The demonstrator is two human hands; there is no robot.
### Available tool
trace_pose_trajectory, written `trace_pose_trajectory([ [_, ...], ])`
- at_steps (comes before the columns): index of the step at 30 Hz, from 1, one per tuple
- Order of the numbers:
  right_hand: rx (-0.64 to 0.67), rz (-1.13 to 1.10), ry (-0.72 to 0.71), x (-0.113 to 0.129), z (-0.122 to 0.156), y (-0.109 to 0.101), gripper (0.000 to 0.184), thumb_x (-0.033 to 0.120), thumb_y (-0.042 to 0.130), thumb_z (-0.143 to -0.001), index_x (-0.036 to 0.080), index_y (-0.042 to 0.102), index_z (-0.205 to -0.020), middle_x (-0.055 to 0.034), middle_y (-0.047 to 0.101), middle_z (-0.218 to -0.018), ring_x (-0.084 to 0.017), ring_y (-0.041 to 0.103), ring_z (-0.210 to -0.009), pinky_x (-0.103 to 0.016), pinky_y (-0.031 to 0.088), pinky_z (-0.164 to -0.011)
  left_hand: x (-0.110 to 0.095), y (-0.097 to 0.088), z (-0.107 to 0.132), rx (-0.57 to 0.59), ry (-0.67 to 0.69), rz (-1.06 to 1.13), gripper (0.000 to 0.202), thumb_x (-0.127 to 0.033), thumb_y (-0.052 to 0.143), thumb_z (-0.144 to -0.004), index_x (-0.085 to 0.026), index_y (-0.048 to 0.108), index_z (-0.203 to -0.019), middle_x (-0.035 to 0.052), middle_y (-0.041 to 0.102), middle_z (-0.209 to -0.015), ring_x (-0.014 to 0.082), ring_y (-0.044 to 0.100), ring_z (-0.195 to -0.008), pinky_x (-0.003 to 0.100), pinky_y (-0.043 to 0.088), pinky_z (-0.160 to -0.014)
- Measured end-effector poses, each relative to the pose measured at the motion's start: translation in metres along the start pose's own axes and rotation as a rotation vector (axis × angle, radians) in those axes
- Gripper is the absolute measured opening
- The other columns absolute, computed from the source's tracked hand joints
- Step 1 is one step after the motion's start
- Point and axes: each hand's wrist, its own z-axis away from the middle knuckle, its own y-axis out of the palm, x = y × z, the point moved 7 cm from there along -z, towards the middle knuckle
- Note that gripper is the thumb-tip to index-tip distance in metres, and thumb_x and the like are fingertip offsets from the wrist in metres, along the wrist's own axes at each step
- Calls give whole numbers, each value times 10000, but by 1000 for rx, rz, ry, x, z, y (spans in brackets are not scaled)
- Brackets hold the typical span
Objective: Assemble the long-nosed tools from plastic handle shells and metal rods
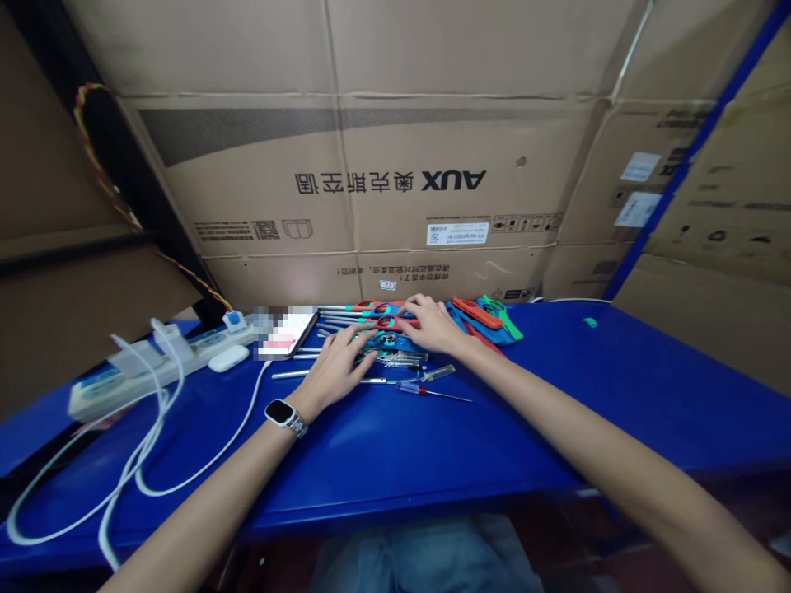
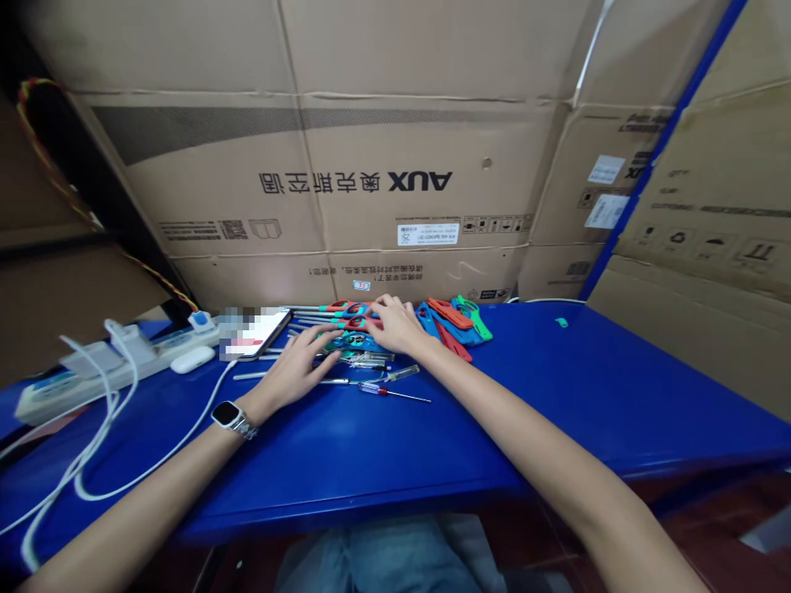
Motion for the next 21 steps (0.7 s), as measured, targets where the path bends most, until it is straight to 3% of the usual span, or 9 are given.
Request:
trace_pose_trajectory([
  [3,-3,70,66,-18,26,-18,268,257,468,-933,199,634,-1135,-100,606,-1182,-253,527,-1110,-406,383,-923,-17,-1,-15,-15,77,12,297,-354,400,-1015,-226,563,-1228,81,581,-1316,251,530,-1215,430,414,-999],
  [6,6,198,232,-44,48,-31,261,263,503,-898,176,640,-1103,-136,613,-1172,-291,513,-1117,-428,365,-937,-41,8,-37,32,165,-1,250,-321,399,-1011,-219,599,-1119,75,636,-1166,249,565,-1123,418,434,-949],
  [11,50,335,368,-67,65,-31,313,358,553,-869,142,622,-1085,-186,647,-1180,-356,495,-1132,-469,329,-939,-73,33,-79,104,193,-14,198,-271,470,-964,-212,628,-1069,81,646,-1097,269,579,-1067,443,434,-947],
  [16,33,351,385,-68,63,-23,354,383,543,-875,117,610,-1099,-205,685,-1127,-377,506,-1124,-480,305,-937,-80,52,-95,133,148,-3,182,-288,512,-941,-207,647,-1031,83,649,-1059,279,585,-1038,448,432,-935],
  [21,22,332,407,-65,64,-22,377,382,549,-855,117,608,-1116,-193,698,-1101,-373,510,-1121,-475,294,-938,-76,50,-90,102,135,23,190,-305,500,-949,-199,650,-998,76,653,-1028,285,581,-1034,455,429,-915],
])
